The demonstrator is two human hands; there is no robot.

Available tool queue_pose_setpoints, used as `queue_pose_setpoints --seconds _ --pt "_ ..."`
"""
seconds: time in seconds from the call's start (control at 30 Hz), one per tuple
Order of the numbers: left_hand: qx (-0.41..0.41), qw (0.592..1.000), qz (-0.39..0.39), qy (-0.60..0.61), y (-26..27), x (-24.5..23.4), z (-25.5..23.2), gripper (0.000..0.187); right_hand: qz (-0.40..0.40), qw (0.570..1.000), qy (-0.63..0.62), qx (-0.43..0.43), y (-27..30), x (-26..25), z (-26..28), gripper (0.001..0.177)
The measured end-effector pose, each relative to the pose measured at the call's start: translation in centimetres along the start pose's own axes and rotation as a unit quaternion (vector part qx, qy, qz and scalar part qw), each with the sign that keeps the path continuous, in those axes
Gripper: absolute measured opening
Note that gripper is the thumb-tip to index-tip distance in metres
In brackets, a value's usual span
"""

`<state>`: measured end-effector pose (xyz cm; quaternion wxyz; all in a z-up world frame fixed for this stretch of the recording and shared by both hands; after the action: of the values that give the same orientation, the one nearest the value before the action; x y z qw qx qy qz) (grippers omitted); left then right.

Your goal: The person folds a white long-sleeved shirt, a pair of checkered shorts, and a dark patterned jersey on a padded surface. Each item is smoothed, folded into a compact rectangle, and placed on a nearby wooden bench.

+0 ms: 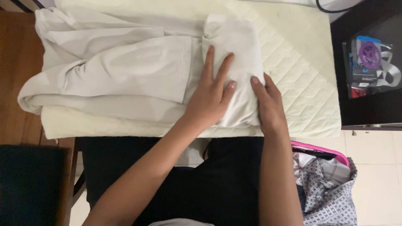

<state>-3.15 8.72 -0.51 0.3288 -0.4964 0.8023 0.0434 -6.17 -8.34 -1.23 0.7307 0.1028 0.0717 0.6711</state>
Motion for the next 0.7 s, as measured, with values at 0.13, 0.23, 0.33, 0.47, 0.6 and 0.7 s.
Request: queue_pose_setpoints --seconds 0.13,0.23,0.33,0.47,0.6,0.7 --pt "-0.031 0.997 0.068 0.028 -1.0 2.1 0.0 0.059 0.006 0.996 -0.071 -0.048 0.7 -0.7 0.8 0.062" --pt "-0.002 0.993 0.092 0.076 -1.1 4.2 -1.4 0.062 -0.087 0.995 0.039 -0.021 3.1 -3.7 1.7 0.060" --pt "0.015 0.985 0.125 0.115 -2.5 6.3 -3.8 0.064 -0.129 0.982 0.125 -0.059 5.7 -5.8 4.5 0.054" --pt "0.019 0.987 0.158 0.011 -3.2 9.2 -6.5 0.063 -0.160 0.953 0.219 -0.134 9.3 -6.6 7.9 0.055" --pt "-0.024 0.984 0.174 0.035 -3.4 10.0 -5.6 0.067 -0.195 0.870 0.449 -0.063 8.9 -5.5 8.6 0.062" --pt "-0.037 0.965 0.149 0.211 -4.0 8.5 -2.9 0.067 -0.164 0.806 0.557 -0.114 8.1 -2.8 8.0 0.063"
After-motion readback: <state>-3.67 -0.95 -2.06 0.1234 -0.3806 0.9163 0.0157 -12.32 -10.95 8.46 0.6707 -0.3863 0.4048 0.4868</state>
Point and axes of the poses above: each hand's wrist, its own y-axis away from the middle knuckle, its own x-axis out of the palm, z = x × y, the point moved 4 cm from there along -y, towards the middle knuckle, and after that the axes turned 13 degrees about z, right-handed, at the moved point
